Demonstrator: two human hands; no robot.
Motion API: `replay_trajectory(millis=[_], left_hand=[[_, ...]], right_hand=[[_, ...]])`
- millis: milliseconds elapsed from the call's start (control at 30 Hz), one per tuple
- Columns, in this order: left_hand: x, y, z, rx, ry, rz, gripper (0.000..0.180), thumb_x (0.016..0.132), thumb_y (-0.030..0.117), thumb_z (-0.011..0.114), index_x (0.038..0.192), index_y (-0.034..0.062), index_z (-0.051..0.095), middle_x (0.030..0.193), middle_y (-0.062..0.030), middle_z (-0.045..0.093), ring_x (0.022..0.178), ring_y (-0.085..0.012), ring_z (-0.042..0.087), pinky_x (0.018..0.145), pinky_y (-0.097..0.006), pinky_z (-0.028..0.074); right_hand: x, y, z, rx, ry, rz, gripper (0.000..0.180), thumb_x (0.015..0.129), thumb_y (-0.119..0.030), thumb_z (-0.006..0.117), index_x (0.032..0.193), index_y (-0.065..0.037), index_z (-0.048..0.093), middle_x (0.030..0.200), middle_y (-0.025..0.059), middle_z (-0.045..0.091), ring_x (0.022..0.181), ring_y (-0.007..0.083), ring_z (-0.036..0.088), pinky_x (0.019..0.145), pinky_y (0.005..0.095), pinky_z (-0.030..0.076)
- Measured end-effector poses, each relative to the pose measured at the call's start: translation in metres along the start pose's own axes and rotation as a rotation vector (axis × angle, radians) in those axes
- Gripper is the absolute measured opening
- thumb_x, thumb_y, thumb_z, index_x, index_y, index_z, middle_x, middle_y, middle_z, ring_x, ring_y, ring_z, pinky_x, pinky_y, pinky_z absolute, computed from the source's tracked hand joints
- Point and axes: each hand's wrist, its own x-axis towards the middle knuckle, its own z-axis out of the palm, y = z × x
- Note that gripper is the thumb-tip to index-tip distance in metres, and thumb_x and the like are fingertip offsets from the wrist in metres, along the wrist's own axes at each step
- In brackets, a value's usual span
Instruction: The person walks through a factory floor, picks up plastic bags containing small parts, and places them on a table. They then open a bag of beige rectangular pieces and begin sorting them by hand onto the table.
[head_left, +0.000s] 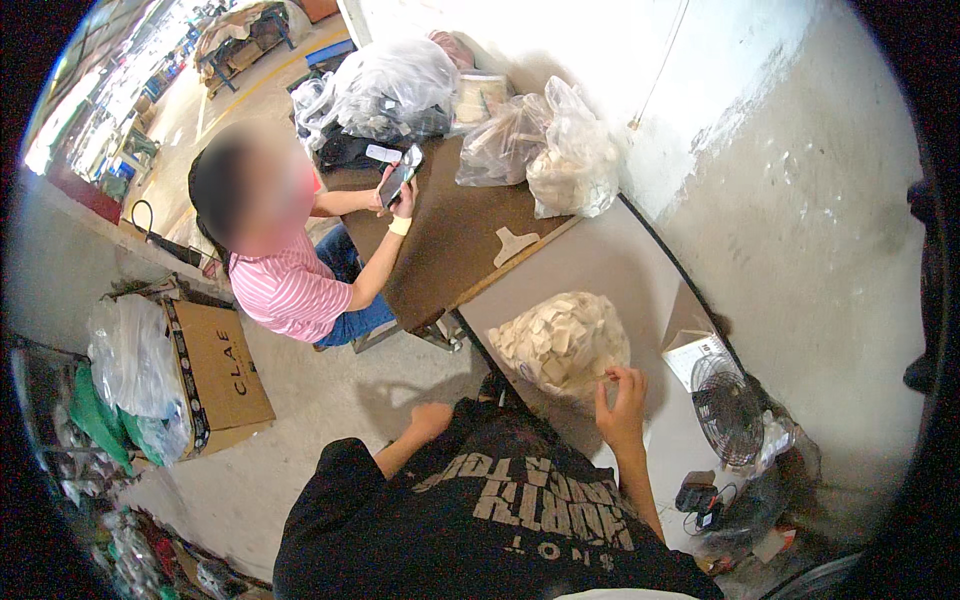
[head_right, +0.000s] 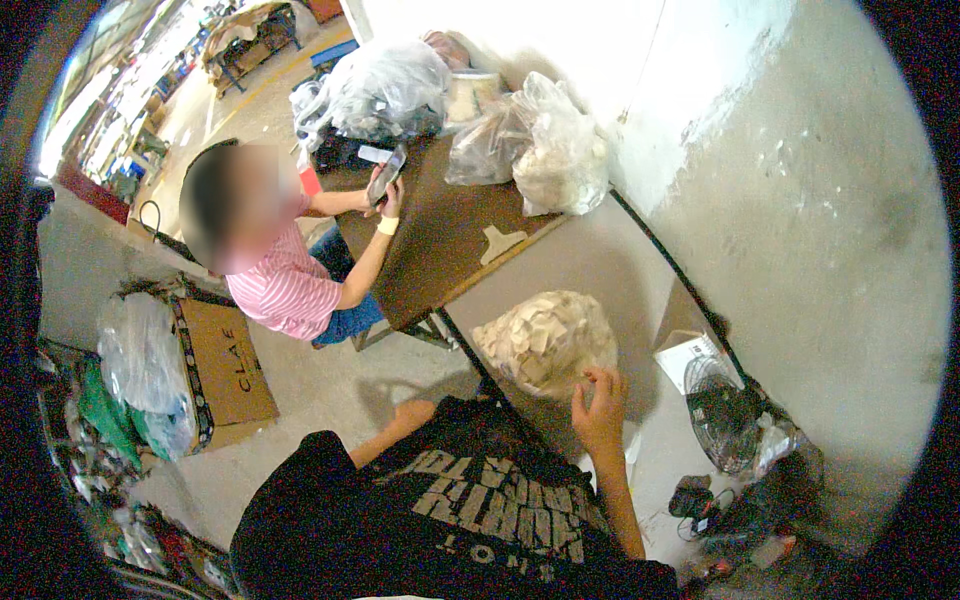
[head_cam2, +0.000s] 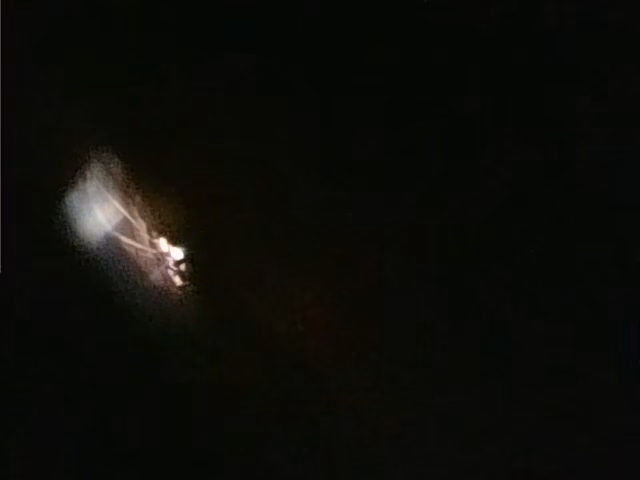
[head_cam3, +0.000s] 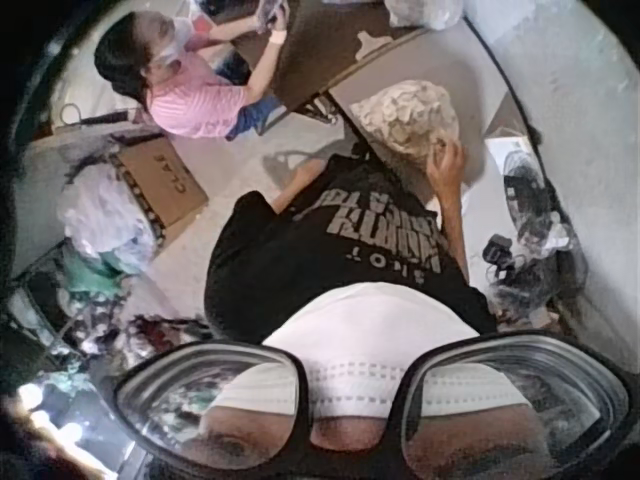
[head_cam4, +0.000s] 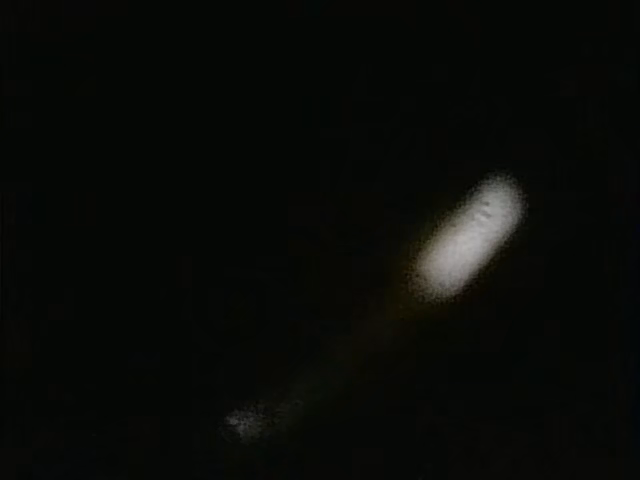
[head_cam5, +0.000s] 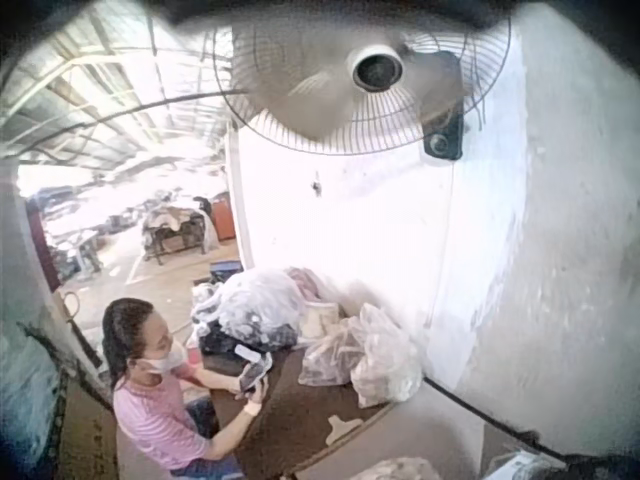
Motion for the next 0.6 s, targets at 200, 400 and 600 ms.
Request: replay_trajectory(millis=[200, 400, 600], left_hand=[[0.004, 0.008, 0.021, -0.04, 0.093, 0.057, 0.031, 0.092, 0.026, 0.057, 0.107, 0.0061, 0.074, 0.118, -0.0255, 0.069, 0.111, -0.0459, 0.066, 0.087, -0.062, 0.054], [0.058, -0.032, 0.089, -0.397, -0.153, 0.674, 0.049, 0.084, 0.046, 0.065, 0.113, 0.0071, 0.072, 0.121, -0.0296, 0.066, 0.115, -0.0561, 0.058, 0.11, -0.072, 0.028], [0.052, -0.03, 0.109, -0.1, -0.241, 0.178, 0.042, 0.089, 0.022, 0.054, 0.125, 0.0047, 0.066, 0.128, -0.0323, 0.061, 0.128, -0.051, 0.053, 0.117, -0.065, 0.025]], right_hand=[[-0.015, 0.023, -0.02, 0.065, -0.496, 0.487, 0.03, 0.095, -0.027, 0.064, 0.112, -0.003, 0.063, 0.107, 0.0203, 0.065, 0.099, 0.0344, 0.062, 0.09, 0.0458, 0.048], [-0.114, 0.167, 0.047, 0.104, -1.316, 0.655, 0.046, 0.106, -0.04, 0.044, 0.134, -0.006, 0.057, 0.131, 0.0222, 0.062, 0.113, 0.0376, 0.062, 0.1, 0.0442, 0.047], [-0.175, 0.225, 0.119, 0.288, -1.276, -0.062, 0.055, 0.11, -0.042, 0.029, 0.153, -0.01, 0.041, 0.147, 0.0209, 0.053, 0.13, 0.0397, 0.055, 0.113, 0.0457, 0.041]])
